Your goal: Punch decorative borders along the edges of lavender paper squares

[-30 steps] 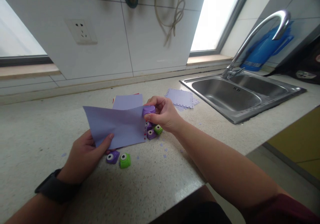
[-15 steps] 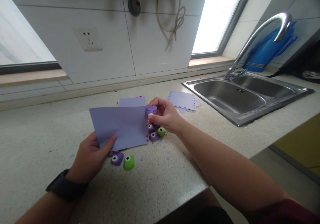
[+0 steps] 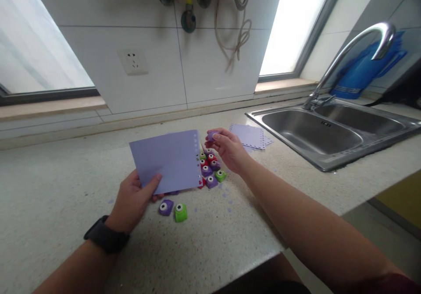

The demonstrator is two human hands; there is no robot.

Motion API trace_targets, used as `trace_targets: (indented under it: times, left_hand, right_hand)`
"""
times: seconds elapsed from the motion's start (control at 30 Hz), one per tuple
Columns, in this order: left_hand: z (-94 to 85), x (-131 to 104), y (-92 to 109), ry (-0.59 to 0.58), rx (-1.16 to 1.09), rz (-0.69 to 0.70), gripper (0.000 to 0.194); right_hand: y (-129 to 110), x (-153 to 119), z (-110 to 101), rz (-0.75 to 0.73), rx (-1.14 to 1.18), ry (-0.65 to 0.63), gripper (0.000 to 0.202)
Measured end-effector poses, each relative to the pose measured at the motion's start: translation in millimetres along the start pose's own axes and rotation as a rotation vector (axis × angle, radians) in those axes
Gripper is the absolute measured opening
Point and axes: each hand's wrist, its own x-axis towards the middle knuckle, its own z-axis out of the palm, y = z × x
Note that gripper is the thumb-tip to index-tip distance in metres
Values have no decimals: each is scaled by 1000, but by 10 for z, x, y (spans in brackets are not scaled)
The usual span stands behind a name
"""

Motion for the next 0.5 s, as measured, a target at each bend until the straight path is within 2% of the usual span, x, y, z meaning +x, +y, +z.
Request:
trace_targets:
  times: [0.23,0.37,0.5]
  left_hand:
    - [-27,32,-32,-10,-79,-8,35]
    - [-30,60,-68,21,-187,-7,35]
    - [-32,91,-108,36,-282,6,35]
  right_hand:
    - [11,-3,-23,-46,-74,-28,22]
    - [31,-23,-36,-53,-167,-81,21]
    - [7,-80,-14,10,-297,-183,28]
